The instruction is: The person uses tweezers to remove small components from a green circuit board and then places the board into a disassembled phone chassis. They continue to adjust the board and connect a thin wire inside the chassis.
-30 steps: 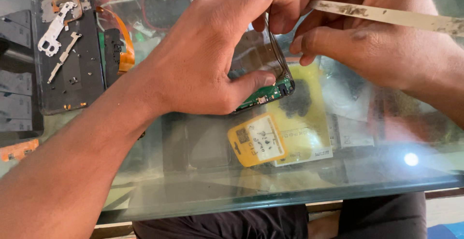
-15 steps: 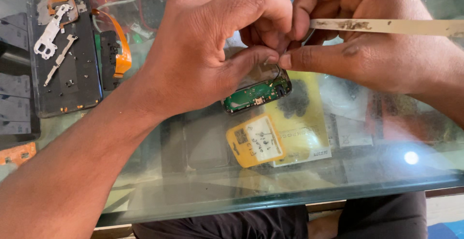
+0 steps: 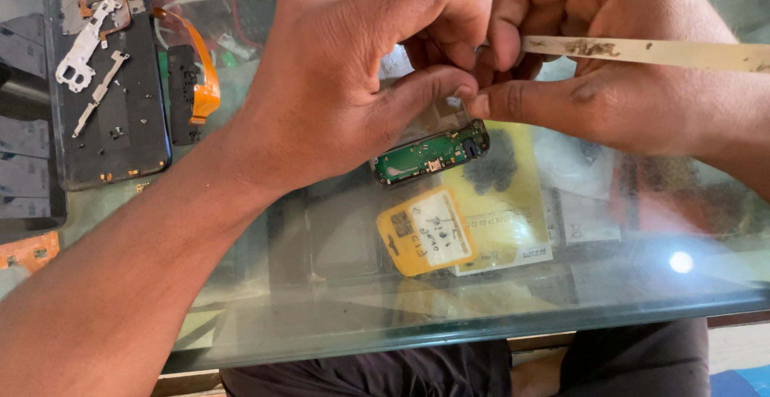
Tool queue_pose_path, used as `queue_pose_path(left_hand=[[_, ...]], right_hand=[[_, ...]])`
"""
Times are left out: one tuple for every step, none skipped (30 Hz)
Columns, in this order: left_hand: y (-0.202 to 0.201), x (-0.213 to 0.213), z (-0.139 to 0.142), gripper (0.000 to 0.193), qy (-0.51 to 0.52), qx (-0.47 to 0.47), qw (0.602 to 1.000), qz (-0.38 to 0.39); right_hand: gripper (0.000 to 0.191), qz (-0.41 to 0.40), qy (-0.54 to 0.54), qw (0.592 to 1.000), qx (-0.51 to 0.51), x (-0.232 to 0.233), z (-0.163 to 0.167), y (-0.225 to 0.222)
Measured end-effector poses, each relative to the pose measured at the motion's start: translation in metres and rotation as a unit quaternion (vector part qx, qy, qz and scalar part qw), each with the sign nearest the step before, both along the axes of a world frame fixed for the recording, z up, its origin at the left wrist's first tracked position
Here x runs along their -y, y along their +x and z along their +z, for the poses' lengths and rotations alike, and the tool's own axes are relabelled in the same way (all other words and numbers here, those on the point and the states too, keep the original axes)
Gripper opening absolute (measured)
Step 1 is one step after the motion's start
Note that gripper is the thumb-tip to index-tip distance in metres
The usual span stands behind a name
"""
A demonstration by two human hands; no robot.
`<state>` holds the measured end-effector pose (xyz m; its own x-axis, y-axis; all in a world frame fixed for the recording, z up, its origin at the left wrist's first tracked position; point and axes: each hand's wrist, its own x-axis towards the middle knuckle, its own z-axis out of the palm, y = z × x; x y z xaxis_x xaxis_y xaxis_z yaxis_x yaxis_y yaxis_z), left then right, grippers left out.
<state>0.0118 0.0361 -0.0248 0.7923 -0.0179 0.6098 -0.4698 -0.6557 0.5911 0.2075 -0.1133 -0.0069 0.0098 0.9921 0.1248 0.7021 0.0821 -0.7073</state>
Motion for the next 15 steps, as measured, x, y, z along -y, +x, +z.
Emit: queue_pose_path(left_hand=[[0.0003, 0.0, -0.0001, 0.019, 0.001, 0.004, 1.0, -0.004], [0.0012, -0.0008, -0.0001, 0.021, 0.006, 0.013, 1.0, -0.007], [0.0017, -0.0012, -0.0001, 0.022, 0.01, 0.014, 1.0, -0.007], [0.0021, -0.0016, -0.0003, 0.023, 0.015, 0.016, 1.0, -0.007], [0.0015, -0.0018, -0.0004, 0.023, 0.017, 0.009, 1.0, -0.004], [0.001, -0.002, -0.0007, 0.023, 0.024, 0.009, 1.0, 0.001], [0.0005, -0.0021, -0.0011, 0.024, 0.031, 0.009, 0.999, 0.007], [0.0005, -0.0023, -0.0015, 0.026, 0.042, 0.016, 0.999, 0.013], [-0.0005, -0.003, -0.0016, 0.029, 0.051, 0.019, 0.998, 0.016], [-0.0015, -0.0035, -0.0016, 0.032, 0.06, 0.023, 0.998, 0.019], [-0.0024, -0.0047, -0.001, 0.037, 0.068, 0.022, 0.997, 0.019], [-0.0028, -0.0054, -0.0007, 0.04, 0.066, 0.014, 0.997, 0.023], [-0.0033, -0.006, -0.0004, 0.044, 0.064, 0.005, 0.998, 0.026], [-0.0031, -0.007, 0.0001, 0.047, 0.053, -0.012, 0.998, 0.032], [-0.0026, -0.0073, 0.0003, 0.05, 0.047, -0.022, 0.998, 0.034]], right_hand=[[0.027, 0.001, 0.004, 1.0, -0.006, 0.0001, 0.0, 0.0002], [0.027, 0.001, 0.002, 1.0, -0.002, 0.0002, 0.0, 0.0], [0.026, 0.002, 0.001, 1.0, 0.003, 0.0004, 0.0001, 0.0002], [0.026, 0.002, 0.001, 1.0, 0.008, 0.0006, 0.0003, 0.0001], [0.026, 0.003, 0.002, 1.0, 0.003, 0.0008, 0.0003, 0.0], [0.025, 0.005, 0.002, 1.0, -0.003, 0.0009, 0.0002, -0.0005], [0.025, 0.006, 0.003, 1.0, -0.008, 0.0009, 0.0003, -0.0005], [0.025, 0.009, -0.001, 1.0, -0.014, 0.0007, 0.0006, -0.0004], [0.025, 0.013, -0.006, 1.0, -0.019, 0.0003, 0.0008, -0.0002], [0.025, 0.017, -0.009, 1.0, -0.025, -0.0002, 0.0008, -0.0003], [0.026, 0.011, -0.011, 0.999, -0.039, -0.0005, 0.0008, -0.0002], [0.026, 0.006, -0.013, 0.998, -0.053, -0.0007, 0.0008, -0.0005], [0.027, 0.0, -0.016, 0.998, -0.068, -0.0005, 0.0006, -0.0008], [0.027, -0.008, -0.02, 0.998, -0.061, 0.0, 0.0005, -0.0014], [0.027, -0.016, -0.023, 0.998, -0.055, 0.0005, 0.0003, -0.0016]])
